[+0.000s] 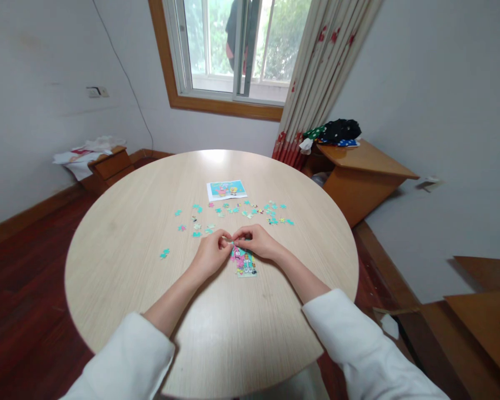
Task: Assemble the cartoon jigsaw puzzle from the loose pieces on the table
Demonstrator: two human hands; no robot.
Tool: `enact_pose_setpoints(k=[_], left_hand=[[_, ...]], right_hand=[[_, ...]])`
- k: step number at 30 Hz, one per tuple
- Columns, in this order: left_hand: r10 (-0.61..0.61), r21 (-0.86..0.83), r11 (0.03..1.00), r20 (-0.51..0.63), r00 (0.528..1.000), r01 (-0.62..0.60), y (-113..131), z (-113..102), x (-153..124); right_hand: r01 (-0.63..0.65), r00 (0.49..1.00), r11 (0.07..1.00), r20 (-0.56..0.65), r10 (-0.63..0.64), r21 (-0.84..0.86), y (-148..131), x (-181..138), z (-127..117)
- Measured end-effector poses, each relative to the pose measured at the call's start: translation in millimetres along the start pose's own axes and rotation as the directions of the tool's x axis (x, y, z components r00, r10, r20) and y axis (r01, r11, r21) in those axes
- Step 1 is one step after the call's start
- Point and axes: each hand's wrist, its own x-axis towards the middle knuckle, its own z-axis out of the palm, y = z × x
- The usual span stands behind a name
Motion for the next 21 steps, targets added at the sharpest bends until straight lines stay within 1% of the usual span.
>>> enact_pose_setpoints(k=[12,21], left_hand=[[-0.006,0.041,0.999,0.025,1.000,0.005,1.5,-1.7,-0.9],[-0.016,0.072,0.997,0.068,0.998,0.011,0.8,-4.3,-0.8]], right_hand=[[-0.027,0.999,1.000,0.021,0.026,0.009,-3.8,-0.7,-1.6],[-0.027,0.999,1.000,0.021,0.027,-0.013,0.9,0.6,-1.5]])
